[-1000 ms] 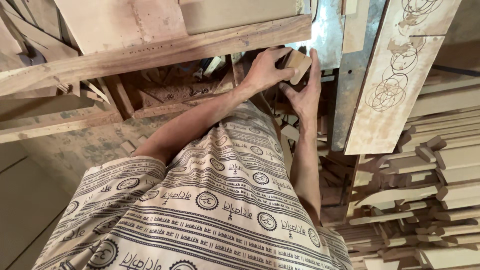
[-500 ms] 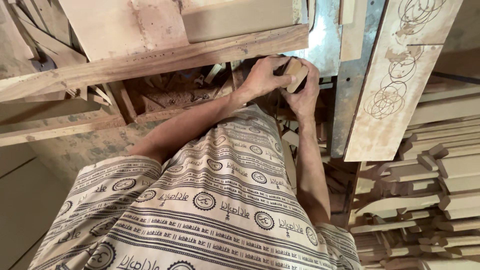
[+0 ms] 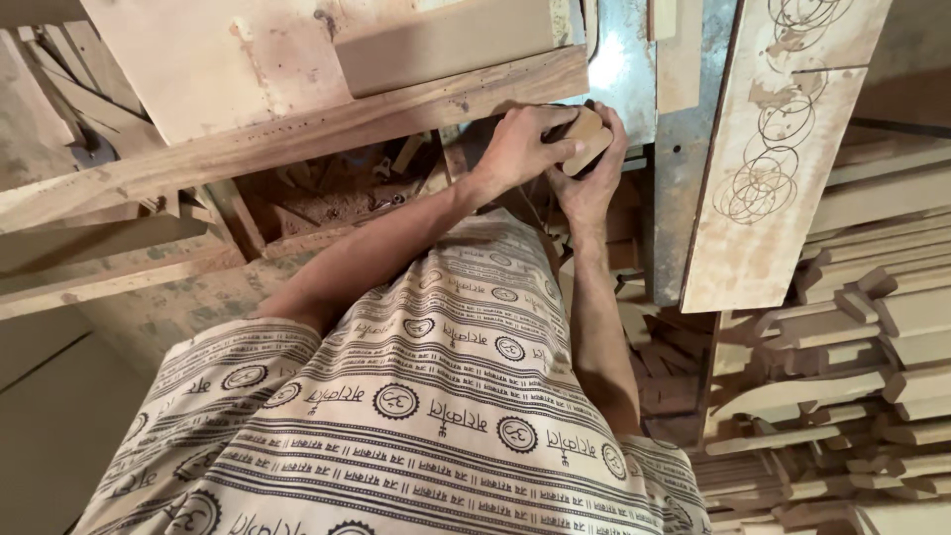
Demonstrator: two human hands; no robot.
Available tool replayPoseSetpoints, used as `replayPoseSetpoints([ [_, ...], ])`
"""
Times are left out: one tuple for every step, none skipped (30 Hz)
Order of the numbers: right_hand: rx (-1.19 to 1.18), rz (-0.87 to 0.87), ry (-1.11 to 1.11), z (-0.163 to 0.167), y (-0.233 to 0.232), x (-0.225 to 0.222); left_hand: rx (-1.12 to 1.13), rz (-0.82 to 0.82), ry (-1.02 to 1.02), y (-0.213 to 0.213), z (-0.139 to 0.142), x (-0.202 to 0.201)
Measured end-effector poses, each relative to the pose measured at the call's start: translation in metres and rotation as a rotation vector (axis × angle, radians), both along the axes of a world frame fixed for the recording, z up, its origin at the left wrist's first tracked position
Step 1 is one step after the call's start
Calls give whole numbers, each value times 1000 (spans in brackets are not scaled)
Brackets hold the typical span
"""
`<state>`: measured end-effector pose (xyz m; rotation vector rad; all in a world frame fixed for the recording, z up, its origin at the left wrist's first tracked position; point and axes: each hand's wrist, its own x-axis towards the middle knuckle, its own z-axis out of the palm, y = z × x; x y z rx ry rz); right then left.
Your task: The person finishes small wooden blocks at a workshop machine, holding each piece against the machine surface and rubbing it with a small white block. They pick additional wood pieces from a pile on the floor, carry them to the bench, and work them one at a time, at one point using a clamp on a longer board.
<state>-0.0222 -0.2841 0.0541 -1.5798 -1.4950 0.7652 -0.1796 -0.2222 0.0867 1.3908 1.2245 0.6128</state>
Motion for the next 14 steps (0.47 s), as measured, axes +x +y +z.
replayPoseSetpoints([
  [8,20,40,1,-1,-1,-33,-23,41,0,-1,-1],
  [-2,20,35,1,-2,-2,-68,-46,81,1,-2,-2],
  [-12,16,29,1,-2,-3,-103,-74,119,1,-3,-2],
  [-18,11,22,1,-1,-3,-98,-62,73,2,-4,-3],
  [-25,12,37,2,1,-3,-91,-49,30,2,-4,-4],
  [-33,13,53,2,1,-3,-84,-36,-13,2,-5,-6],
  [-41,13,69,2,1,-4,-116,-36,-45,2,-6,-8],
  [-48,14,75,2,1,-4,-149,-37,-76,2,-7,-10],
  [-56,15,81,1,0,-3,-182,-38,-108,1,-9,-10],
  [-63,16,86,1,1,-2,-156,-47,-90,2,-11,-10],
  [-60,18,85,0,0,-2,-130,-55,-73,3,-14,-9],
  [-57,21,83,0,0,-1,-105,-62,-56,2,-16,-9],
  [-53,25,82,-1,1,-1,-111,-67,-50,2,-18,-10],
  [-53,24,84,-1,2,-2,-118,-73,-43,2,-20,-10],
])
